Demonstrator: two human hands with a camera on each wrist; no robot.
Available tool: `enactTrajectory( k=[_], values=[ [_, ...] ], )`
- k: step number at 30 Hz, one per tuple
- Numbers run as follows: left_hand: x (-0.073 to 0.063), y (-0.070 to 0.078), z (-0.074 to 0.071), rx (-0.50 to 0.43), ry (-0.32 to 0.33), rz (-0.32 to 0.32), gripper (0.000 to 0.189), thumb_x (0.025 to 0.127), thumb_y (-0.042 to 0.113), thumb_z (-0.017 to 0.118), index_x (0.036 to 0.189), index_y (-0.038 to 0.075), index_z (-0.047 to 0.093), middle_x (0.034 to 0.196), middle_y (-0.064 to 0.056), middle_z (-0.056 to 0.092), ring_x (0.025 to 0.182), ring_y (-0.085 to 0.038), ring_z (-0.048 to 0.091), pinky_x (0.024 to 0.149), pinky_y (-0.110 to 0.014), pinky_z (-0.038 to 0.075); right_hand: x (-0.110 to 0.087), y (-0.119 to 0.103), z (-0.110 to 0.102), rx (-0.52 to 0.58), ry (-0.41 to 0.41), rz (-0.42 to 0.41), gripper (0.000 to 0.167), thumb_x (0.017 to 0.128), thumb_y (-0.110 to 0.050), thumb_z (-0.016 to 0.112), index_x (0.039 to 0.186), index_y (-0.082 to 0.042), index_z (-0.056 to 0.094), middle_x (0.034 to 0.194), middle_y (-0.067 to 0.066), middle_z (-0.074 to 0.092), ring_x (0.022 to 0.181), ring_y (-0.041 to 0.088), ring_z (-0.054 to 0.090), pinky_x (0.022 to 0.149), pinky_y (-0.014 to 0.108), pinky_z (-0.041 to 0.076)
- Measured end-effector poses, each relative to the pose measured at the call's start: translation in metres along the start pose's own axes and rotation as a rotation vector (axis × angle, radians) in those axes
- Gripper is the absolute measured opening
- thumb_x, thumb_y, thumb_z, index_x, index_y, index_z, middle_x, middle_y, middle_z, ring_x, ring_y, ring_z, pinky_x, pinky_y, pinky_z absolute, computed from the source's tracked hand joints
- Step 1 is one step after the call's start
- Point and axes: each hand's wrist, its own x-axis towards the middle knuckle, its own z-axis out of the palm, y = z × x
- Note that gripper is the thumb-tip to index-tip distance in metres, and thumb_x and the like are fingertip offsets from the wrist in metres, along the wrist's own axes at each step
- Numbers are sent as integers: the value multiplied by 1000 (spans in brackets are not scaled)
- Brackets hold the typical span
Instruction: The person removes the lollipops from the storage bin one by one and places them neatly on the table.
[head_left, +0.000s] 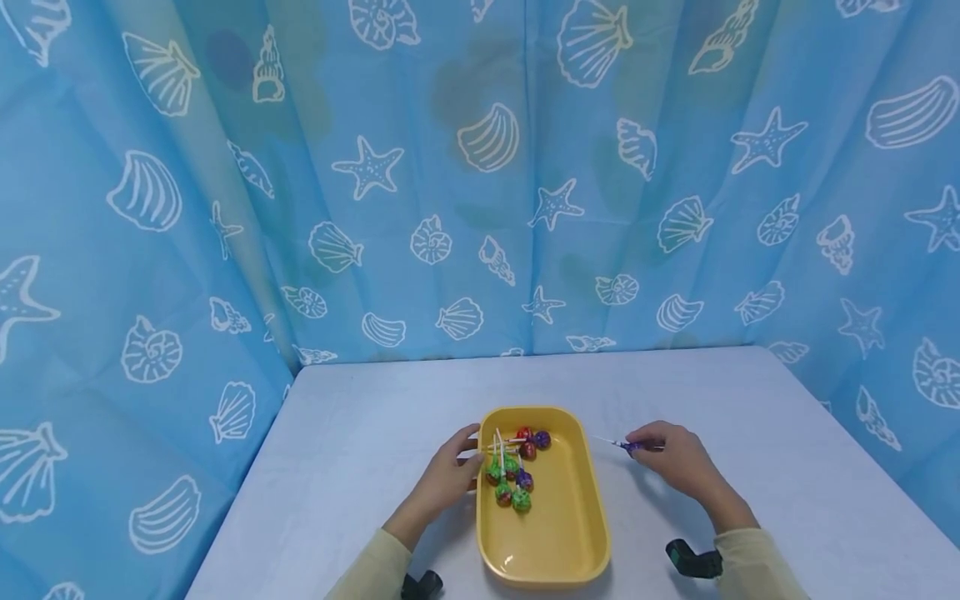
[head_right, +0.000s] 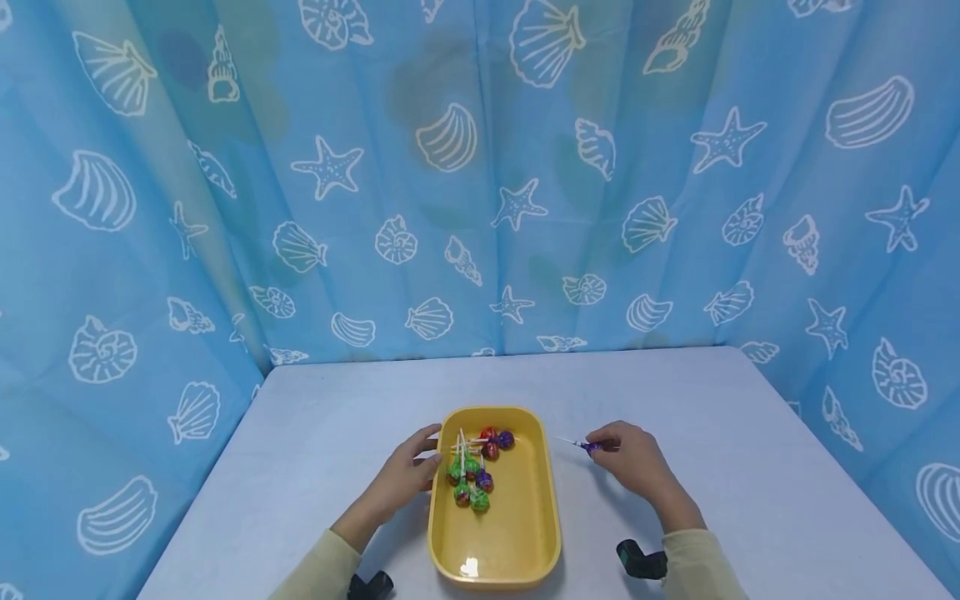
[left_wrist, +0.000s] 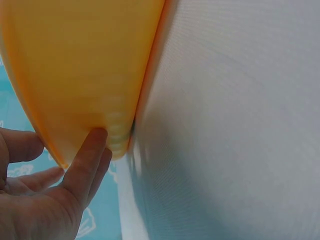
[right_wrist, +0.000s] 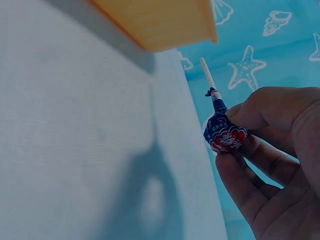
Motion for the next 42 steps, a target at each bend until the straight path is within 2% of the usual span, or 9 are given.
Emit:
enactTrajectory(
  k=[8, 16, 24, 42],
  values=[
    [-1, 1, -1, -19, -15, 5, 52, 105, 10, 54, 155, 8, 39, 145, -24, 50, 123, -41, 59, 83, -38, 63, 1, 10, 11, -2, -32, 23, 17, 89, -8, 73, 105, -5, 76, 107, 11, 70, 103, 36, 65, 85, 51, 62],
    [0, 2, -1, -11, -12, 16, 51, 105, 9, 53, 155, 6, 39, 144, -25, 50, 122, -42, 59, 83, -38, 64, 4, 17, 15, -14, -71, 62, 19, 88, -6, 72, 106, -5, 76, 108, 10, 70, 106, 36, 64, 90, 54, 59],
    [0, 3, 0, -6, -5, -2, 52, 105, 9, 54, 155, 7, 39, 143, -24, 51, 121, -41, 60, 82, -37, 64, 5, 17, 17, -21, -73, 59, 19, 88, -4, 71, 106, -6, 75, 108, 10, 70, 106, 36, 64, 92, 54, 58],
    [0, 1, -1, -32, -16, 21, 52, 105, 7, 53, 155, 5, 38, 143, -26, 50, 121, -42, 60, 82, -38, 64, 6, 14, 21, -39, -58, 80, 24, 90, -5, 71, 113, -1, 72, 113, 16, 69, 110, 40, 63, 94, 56, 56]
  ],
)
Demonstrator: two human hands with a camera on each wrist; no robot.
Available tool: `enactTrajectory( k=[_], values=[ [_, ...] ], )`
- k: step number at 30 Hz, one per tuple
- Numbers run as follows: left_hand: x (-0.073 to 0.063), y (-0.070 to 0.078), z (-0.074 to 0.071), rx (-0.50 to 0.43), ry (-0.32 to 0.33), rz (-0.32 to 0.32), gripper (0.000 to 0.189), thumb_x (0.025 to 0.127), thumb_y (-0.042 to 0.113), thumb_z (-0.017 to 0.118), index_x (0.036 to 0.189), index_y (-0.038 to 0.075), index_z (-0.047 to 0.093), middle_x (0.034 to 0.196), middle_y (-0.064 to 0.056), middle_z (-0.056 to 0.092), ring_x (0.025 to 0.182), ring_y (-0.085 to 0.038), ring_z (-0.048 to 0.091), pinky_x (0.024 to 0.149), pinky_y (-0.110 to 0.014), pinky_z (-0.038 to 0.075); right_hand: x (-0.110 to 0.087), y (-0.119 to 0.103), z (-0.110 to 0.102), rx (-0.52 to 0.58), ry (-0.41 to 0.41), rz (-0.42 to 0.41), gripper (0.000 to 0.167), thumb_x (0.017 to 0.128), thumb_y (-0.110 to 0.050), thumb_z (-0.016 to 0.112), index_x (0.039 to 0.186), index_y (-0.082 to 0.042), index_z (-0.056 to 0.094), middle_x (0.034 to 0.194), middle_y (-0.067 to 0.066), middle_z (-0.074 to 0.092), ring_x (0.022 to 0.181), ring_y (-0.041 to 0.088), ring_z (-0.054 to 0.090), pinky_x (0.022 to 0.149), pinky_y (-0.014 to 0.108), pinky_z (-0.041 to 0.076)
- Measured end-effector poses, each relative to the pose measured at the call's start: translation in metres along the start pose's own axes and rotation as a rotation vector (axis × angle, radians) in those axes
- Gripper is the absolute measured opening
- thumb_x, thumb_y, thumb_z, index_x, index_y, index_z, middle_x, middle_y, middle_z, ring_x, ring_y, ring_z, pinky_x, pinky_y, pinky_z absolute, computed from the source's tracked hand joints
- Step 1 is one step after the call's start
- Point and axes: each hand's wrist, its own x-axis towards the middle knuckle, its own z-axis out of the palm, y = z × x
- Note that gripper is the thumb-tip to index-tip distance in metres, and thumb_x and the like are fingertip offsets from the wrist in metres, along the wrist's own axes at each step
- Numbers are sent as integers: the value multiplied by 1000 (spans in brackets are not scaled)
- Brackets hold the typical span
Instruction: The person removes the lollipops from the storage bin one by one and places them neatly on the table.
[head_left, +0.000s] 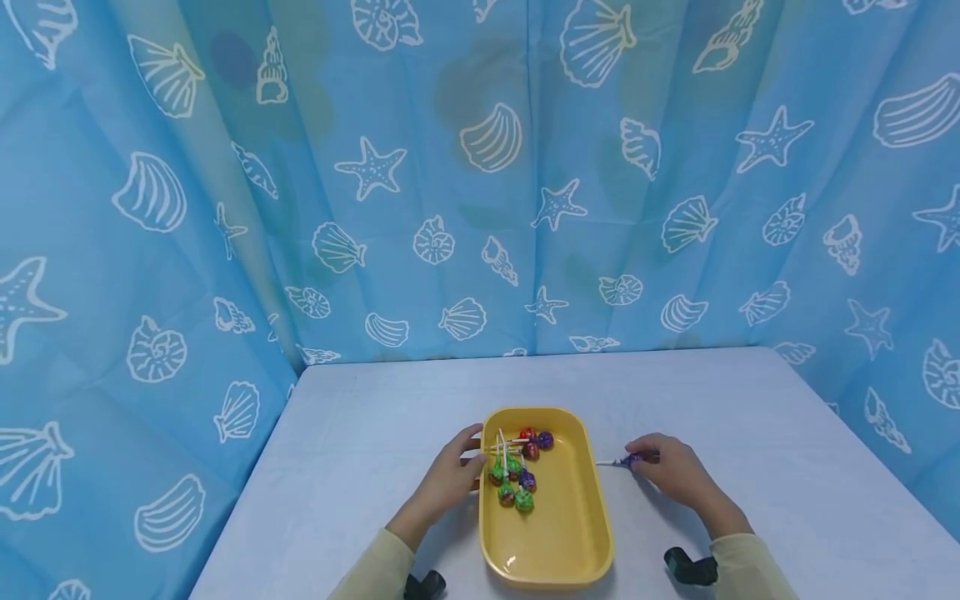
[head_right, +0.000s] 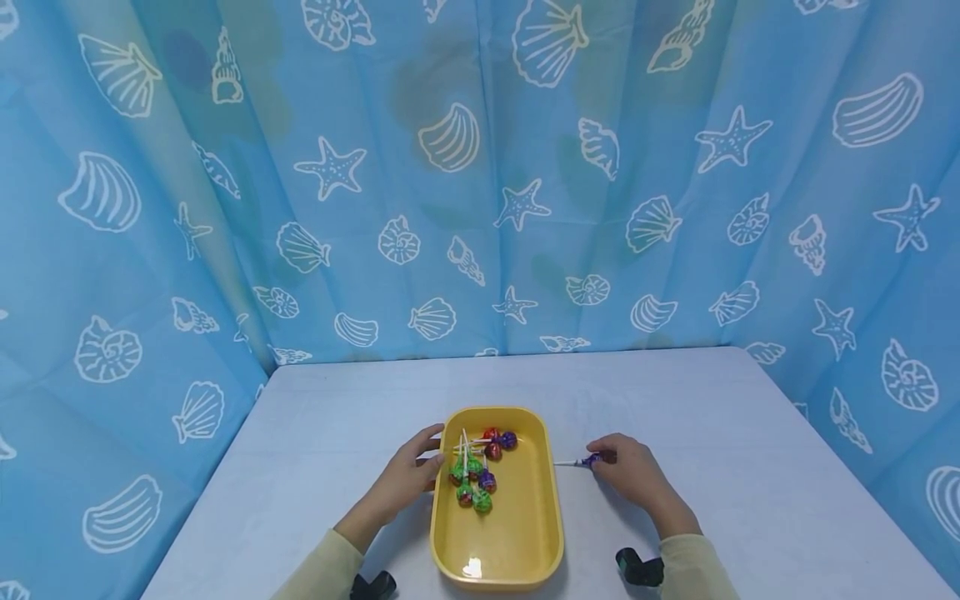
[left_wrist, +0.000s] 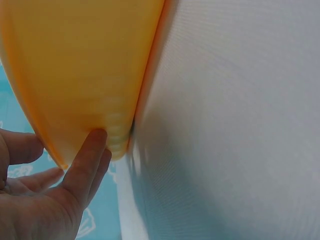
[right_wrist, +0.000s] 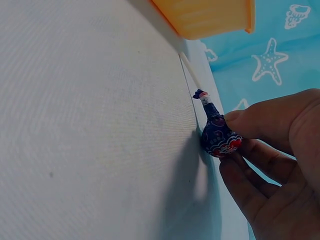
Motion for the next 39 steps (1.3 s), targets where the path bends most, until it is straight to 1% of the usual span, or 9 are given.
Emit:
enactTrajectory(
  k=[8, 12, 15, 23, 27, 31, 36, 39],
  values=[
    [1, 0, -2, 2, 6, 1, 52, 105, 7, 52, 155, 6, 38, 143, -25, 50, 121, -41, 60, 83, -37, 64, -1, -6, -3, 15, 25, -2, 27, 91, -7, 70, 118, 0, 70, 118, 21, 67, 114, 43, 61, 93, 56, 57],
    [1, 1, -2, 10, 12, -6, 52, 105, 7, 53, 155, 6, 38, 143, -24, 51, 120, -40, 60, 82, -37, 64, -2, -10, -3, 19, 44, -20, 29, 93, -11, 70, 120, 0, 70, 121, 21, 67, 114, 44, 61, 93, 57, 57],
    [0, 1, -3, 7, 12, 4, 52, 105, 6, 53, 155, 5, 38, 143, -25, 51, 120, -41, 60, 82, -37, 64, -2, -13, -4, 23, 58, -38, 30, 94, -13, 69, 121, -1, 69, 121, 21, 67, 114, 43, 62, 93, 57, 57],
    [2, 0, -4, 6, 15, 14, 52, 105, 7, 52, 155, 5, 38, 143, -26, 51, 120, -41, 60, 82, -36, 64, -3, -33, -7, 54, 88, -49, 32, 98, -17, 66, 126, -1, 66, 124, 21, 66, 117, 42, 61, 96, 57, 55],
    [2, -1, -3, -3, 7, 20, 52, 105, 6, 53, 154, 3, 38, 142, -26, 51, 120, -42, 59, 83, -38, 64, -5, -42, -9, 70, 97, -52, 34, 98, -18, 65, 127, 0, 65, 123, 21, 66, 117, 42, 61, 97, 57, 55],
    [3, -1, 0, -2, -1, 12, 52, 105, 8, 53, 154, 4, 38, 143, -25, 51, 121, -42, 59, 83, -38, 63, -7, -47, -10, 76, 111, -62, 34, 99, -18, 65, 126, 1, 65, 122, 20, 67, 116, 41, 62, 95, 55, 56],
    [3, -3, 1, 10, 17, -5, 52, 105, 9, 53, 154, 7, 39, 143, -23, 51, 120, -40, 60, 82, -37, 64, -7, -56, -10, 95, 109, -75, 36, 99, -22, 65, 127, 1, 64, 123, 21, 66, 116, 41, 62, 95, 55, 57],
    [2, -3, 0, 6, 20, -2, 52, 105, 8, 53, 154, 5, 39, 142, -24, 51, 119, -40, 61, 82, -37, 64, -5, -62, -9, 106, 115, -84, 35, 100, -22, 65, 128, 0, 65, 123, 19, 67, 116, 39, 62, 95, 54, 56]
  ],
)
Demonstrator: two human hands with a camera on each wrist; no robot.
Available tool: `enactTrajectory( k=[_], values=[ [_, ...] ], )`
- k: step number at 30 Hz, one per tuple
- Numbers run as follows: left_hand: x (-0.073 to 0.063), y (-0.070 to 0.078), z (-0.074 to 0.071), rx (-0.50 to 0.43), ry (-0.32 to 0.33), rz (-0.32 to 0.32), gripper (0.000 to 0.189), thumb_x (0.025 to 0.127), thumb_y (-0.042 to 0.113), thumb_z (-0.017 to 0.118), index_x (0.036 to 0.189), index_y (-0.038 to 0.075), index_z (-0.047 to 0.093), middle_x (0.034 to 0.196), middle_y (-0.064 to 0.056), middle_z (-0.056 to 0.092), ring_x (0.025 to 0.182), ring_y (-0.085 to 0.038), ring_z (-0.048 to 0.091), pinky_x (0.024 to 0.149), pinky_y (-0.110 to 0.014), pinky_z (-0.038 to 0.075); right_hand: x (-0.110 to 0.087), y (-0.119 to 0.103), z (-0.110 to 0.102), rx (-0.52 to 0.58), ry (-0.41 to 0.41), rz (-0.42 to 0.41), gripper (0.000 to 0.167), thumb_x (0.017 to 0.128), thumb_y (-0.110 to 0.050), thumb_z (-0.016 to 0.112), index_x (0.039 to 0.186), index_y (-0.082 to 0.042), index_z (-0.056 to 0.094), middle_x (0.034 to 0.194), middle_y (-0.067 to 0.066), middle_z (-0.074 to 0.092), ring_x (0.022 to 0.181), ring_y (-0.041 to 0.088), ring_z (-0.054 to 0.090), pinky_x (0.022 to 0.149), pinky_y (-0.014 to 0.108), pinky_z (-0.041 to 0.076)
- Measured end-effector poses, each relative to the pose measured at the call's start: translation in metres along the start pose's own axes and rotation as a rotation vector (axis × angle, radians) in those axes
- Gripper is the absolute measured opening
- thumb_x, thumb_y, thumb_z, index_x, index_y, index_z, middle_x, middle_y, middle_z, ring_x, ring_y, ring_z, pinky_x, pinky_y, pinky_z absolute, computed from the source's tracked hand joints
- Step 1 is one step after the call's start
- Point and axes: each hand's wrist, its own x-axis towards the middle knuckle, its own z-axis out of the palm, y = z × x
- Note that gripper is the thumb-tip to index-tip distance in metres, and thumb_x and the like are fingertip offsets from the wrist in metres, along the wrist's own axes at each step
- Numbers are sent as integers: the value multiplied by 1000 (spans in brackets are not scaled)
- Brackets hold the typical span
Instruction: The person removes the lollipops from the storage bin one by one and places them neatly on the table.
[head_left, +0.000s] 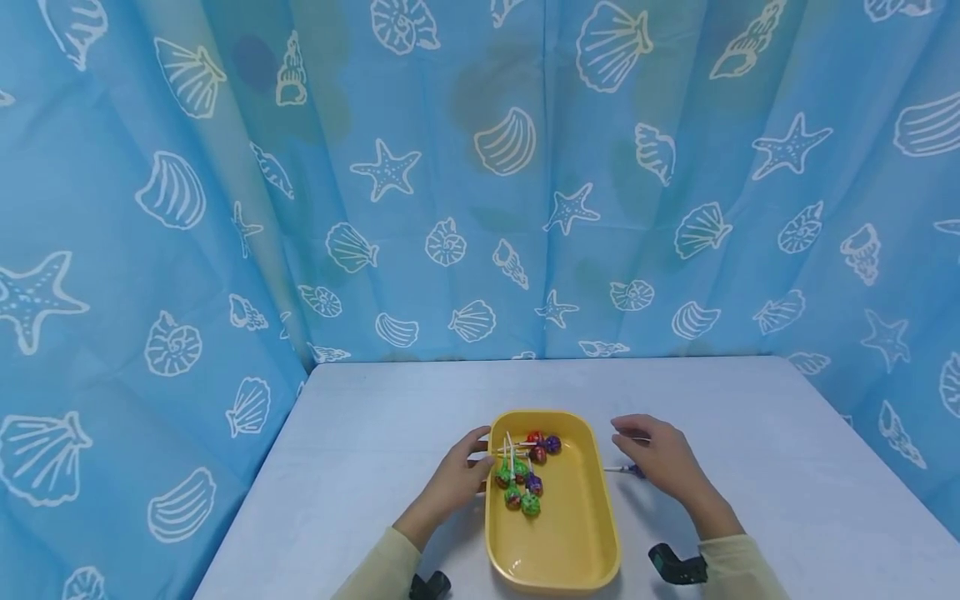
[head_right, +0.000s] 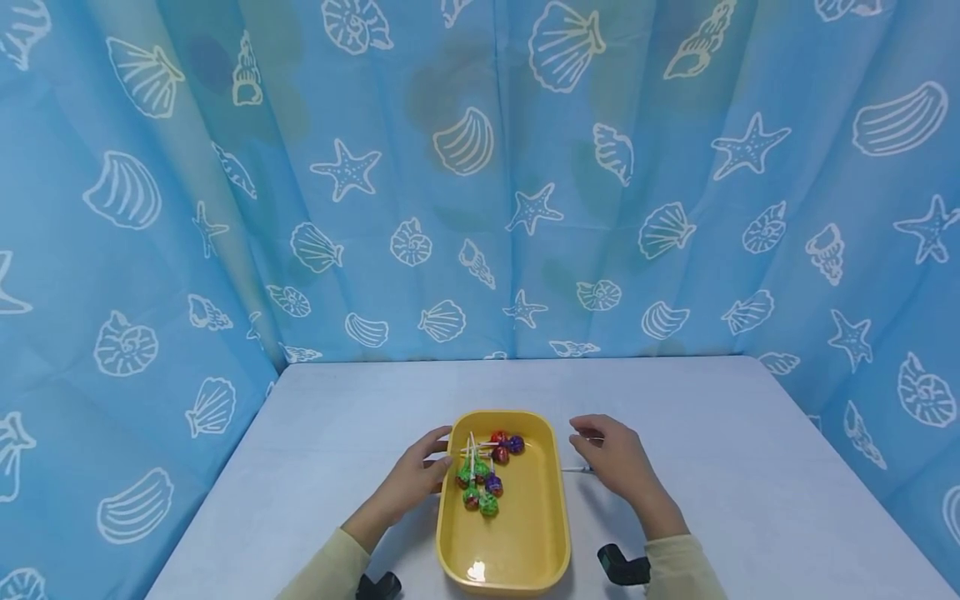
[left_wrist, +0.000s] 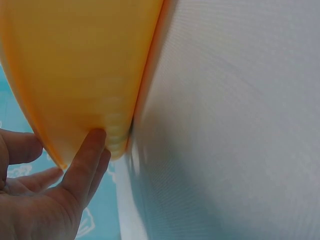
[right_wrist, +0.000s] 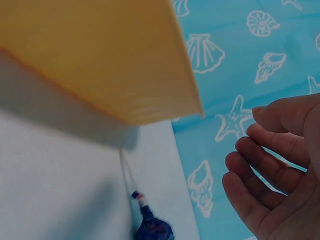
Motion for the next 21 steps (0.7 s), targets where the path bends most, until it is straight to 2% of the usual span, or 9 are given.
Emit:
enactTrajectory(
  k=[7, 21],
  values=[
    [-1, 0, -1, -3, -6, 2, 52, 104, 8, 54, 154, 5, 39, 142, -25, 51, 120, -41, 60, 83, -38, 64, 5, -12, 1, 41, 6, -30, 34, 100, -21, 65, 128, -1, 66, 122, 17, 68, 116, 37, 63, 98, 53, 55],
    [0, 0, -1, -1, -13, 14, 52, 105, 8, 53, 154, 4, 38, 143, -25, 51, 119, -40, 60, 82, -38, 64, 18, -37, 12, 64, -58, -45, 32, 99, -17, 65, 126, 0, 66, 122, 18, 68, 116, 38, 63, 100, 54, 54]
  ],
)
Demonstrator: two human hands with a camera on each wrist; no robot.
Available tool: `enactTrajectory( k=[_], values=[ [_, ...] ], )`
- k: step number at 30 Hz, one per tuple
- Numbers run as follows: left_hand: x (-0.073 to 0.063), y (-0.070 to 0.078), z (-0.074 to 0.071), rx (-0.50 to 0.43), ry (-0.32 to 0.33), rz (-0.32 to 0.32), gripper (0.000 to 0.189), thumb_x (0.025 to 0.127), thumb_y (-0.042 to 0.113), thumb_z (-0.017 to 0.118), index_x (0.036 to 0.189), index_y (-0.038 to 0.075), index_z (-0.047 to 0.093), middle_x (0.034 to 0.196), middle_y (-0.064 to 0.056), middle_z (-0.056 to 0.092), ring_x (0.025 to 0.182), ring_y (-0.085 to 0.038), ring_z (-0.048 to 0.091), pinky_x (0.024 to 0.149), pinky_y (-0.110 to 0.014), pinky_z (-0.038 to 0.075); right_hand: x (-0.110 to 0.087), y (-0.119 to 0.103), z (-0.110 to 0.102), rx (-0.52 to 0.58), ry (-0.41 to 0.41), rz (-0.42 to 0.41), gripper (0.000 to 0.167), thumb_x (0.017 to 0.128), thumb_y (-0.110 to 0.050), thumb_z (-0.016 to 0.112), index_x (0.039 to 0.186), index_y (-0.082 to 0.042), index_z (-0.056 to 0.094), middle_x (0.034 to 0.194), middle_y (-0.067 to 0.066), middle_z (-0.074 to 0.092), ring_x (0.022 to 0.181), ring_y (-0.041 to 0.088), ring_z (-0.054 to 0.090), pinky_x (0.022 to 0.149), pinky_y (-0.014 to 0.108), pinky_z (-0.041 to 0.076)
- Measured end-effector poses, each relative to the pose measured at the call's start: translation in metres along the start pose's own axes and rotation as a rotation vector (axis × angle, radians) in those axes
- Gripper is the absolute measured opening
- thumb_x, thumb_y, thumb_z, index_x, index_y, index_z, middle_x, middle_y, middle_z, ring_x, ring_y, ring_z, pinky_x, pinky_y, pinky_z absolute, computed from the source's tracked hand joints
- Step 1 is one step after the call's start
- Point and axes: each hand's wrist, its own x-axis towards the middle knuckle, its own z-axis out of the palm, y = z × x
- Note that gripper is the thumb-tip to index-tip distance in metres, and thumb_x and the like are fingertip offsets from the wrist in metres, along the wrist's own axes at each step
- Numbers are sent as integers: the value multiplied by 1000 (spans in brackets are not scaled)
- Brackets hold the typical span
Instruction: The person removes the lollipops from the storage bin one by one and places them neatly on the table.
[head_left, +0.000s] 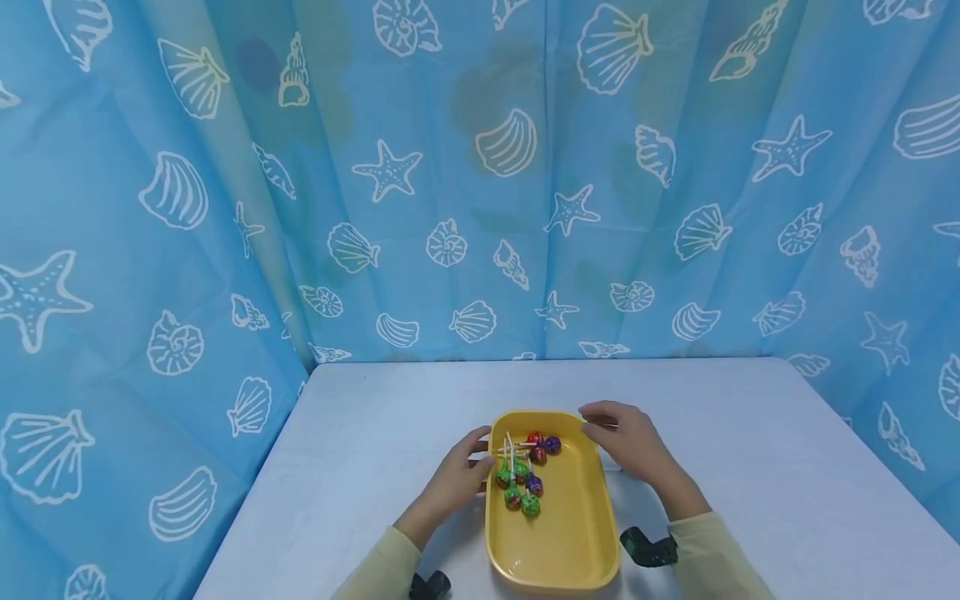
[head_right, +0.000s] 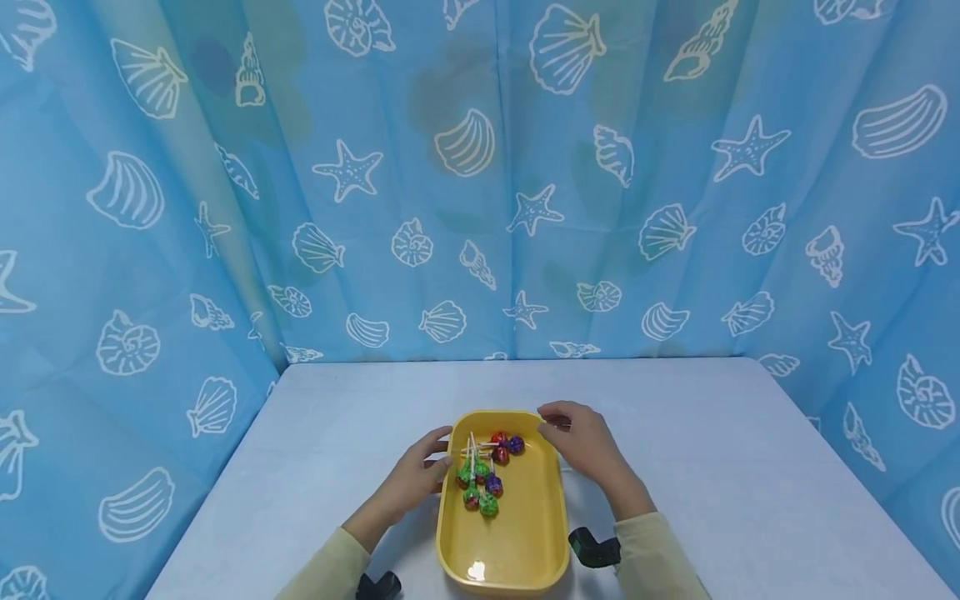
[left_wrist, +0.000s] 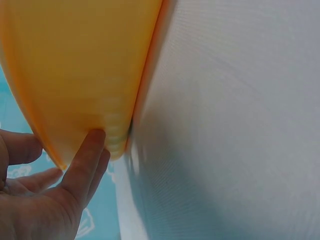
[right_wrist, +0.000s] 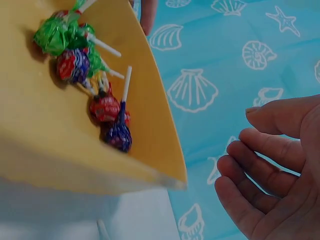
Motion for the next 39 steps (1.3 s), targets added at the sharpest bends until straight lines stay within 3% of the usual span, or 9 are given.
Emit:
enactTrajectory(
  k=[19, 33, 39],
  values=[
    [0, 1, 0, -24, -8, 10, 52, 105, 8, 53, 154, 3, 38, 142, -26, 51, 119, -42, 60, 82, -38, 64, 8, -14, 26, 11, -75, -77, 26, 95, -11, 70, 117, 3, 71, 111, 14, 72, 104, 32, 67, 93, 49, 58],
    [-1, 1, -2, -40, -14, 39, 51, 105, 4, 52, 154, 1, 38, 142, -29, 50, 119, -44, 60, 82, -39, 64, 17, -15, 49, -75, -160, -51, 13, 91, -8, 72, 103, -3, 75, 101, 5, 71, 96, 25, 65, 92, 49, 57],
    [-1, 1, -1, -33, -11, 28, 51, 104, 4, 52, 154, 1, 38, 142, -29, 50, 119, -43, 60, 81, -38, 64, 21, -16, 54, -105, -200, -56, 3, 90, -7, 72, 87, -5, 73, 90, 2, 69, 78, 17, 57, 74, 38, 55]
  ],
)
